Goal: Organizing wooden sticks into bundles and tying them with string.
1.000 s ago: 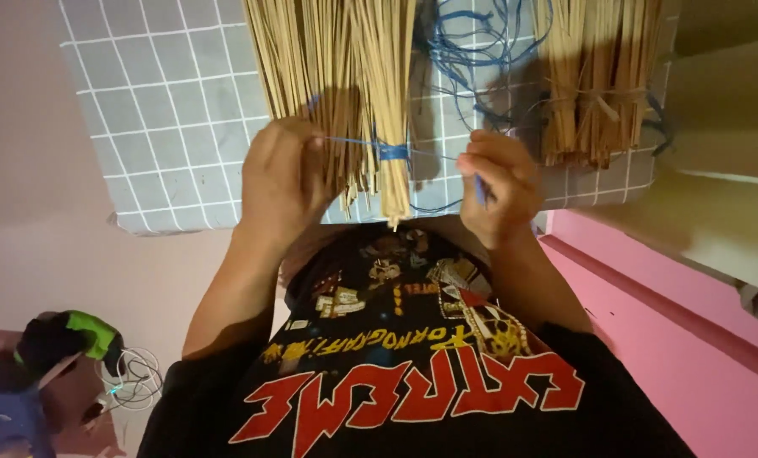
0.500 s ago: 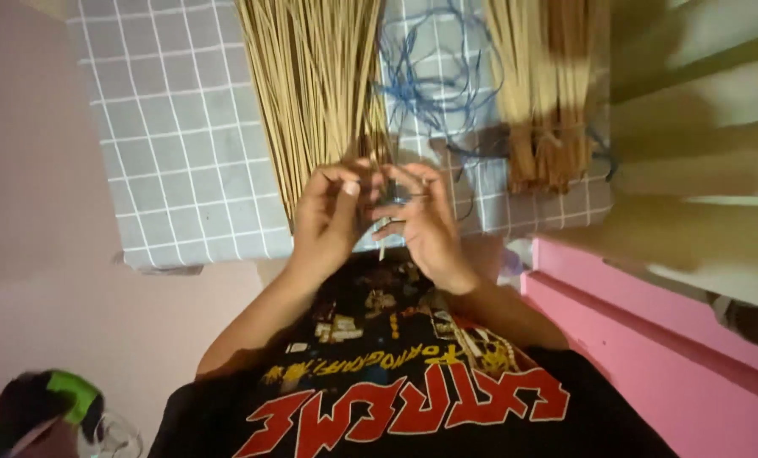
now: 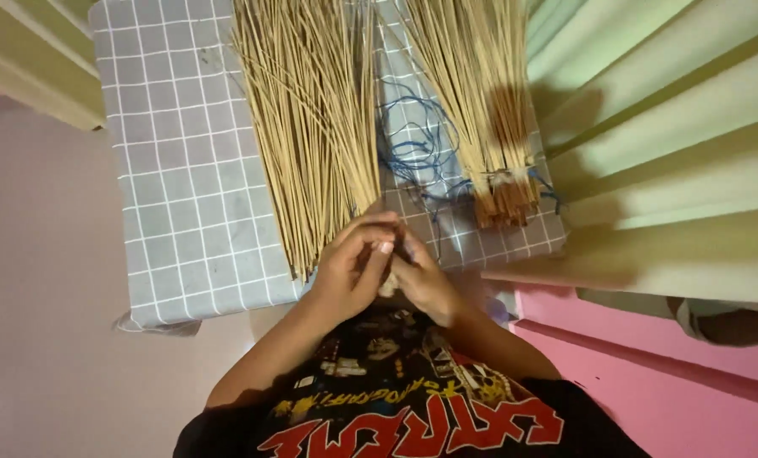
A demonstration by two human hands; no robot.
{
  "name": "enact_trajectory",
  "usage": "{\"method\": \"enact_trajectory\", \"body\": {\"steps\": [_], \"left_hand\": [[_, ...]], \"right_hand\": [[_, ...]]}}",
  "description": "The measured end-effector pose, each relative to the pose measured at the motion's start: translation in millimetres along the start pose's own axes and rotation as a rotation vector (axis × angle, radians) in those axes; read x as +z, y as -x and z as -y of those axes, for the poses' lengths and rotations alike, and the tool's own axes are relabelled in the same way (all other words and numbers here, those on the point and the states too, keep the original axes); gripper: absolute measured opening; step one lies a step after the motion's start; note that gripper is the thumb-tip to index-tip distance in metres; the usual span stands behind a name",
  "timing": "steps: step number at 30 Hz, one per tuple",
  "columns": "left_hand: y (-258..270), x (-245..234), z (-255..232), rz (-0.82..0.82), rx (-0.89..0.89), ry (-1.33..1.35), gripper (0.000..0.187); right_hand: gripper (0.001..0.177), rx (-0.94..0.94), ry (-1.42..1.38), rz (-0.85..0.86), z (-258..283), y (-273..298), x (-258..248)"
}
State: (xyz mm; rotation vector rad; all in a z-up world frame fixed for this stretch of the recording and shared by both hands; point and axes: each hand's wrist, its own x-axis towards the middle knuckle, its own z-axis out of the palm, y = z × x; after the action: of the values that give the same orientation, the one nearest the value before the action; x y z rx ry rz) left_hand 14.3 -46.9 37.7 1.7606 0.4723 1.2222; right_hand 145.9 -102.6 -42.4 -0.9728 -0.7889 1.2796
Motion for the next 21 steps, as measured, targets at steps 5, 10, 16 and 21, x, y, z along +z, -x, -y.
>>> {"method": "enact_trajectory", "body": {"steps": [5, 10, 16, 21], "left_hand": [[25.7, -32.7, 12.7, -0.162, 0.222, -0.253, 0.02], [35.3, -70.4, 36.8, -0.263, 0.083, -0.31, 0.019], [22.8, -88.5, 24.4, -0.289, -0.021, -0.519, 0.014], [22.9, -96.6, 38.5, -0.323, -0.23, -0.517, 0.021]], "right_hand": [[0.069, -0.063, 0.221, 0.027, 75.9, 53.3, -21.3], [0.087, -0.064, -0.07, 0.205, 116.1, 62.9, -83.7], [0.064, -0.247, 0.337, -0.022, 200.4, 7.4, -124.0], [0.054, -0.252, 0.845, -0.157, 219.4, -84.3, -136.5]]}}
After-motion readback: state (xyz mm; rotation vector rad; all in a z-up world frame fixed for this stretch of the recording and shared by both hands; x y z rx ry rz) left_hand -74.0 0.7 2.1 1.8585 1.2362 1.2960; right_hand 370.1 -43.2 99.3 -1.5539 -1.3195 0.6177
